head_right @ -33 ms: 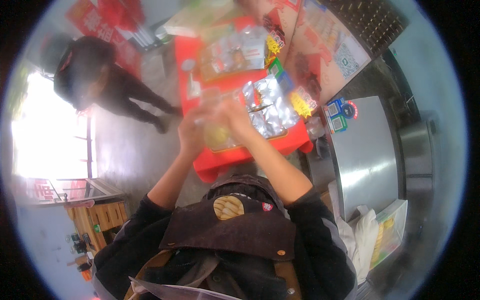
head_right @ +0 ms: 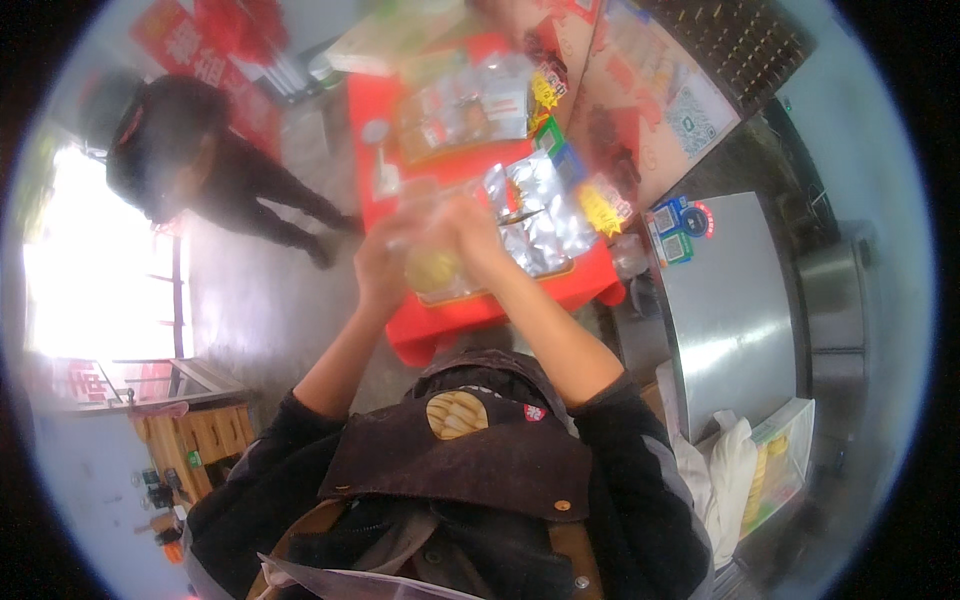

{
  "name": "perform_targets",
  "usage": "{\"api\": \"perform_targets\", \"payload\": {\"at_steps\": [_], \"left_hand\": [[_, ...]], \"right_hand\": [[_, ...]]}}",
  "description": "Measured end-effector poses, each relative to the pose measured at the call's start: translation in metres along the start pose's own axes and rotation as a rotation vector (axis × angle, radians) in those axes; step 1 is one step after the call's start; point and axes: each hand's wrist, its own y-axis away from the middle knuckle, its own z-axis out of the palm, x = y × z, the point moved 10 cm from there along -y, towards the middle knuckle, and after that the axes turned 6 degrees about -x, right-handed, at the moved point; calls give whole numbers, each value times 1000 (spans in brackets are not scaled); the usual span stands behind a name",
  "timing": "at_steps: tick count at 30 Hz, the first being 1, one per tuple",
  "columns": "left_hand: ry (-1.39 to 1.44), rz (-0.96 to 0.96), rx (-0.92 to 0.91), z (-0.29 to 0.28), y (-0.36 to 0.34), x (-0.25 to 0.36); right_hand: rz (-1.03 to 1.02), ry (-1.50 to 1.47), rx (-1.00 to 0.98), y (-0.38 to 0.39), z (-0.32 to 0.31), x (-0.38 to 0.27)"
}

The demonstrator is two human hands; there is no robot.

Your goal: The person removes a tray of baked buns from an oven, places them in a container, and wraps some in plastic bags. The person then covers the container with a cloth and returns to the oven.

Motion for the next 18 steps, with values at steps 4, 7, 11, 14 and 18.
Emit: {"api": "perform_targets", "payload": {"at_steps": [4, 7, 11, 14, 18], "left_hand": [[119, -123, -9, 9, -13, -6], [141, -67, -67, 31, -27, -5], [31, -85, -93, 57, -49, -22], [-131, -112, -181, 78, -75, -32], [57, -104, -215, 107, -92, -20]], "right_hand": [[-20, 208, 105, -8, -21, -17], [-89, 637, 4, -9, -16, -47], [-105, 940, -184, -11, -13, -80], [-178, 1003, -210, -16, -22, -112], [-137, 972, -213, -21, -45, -137]]}}
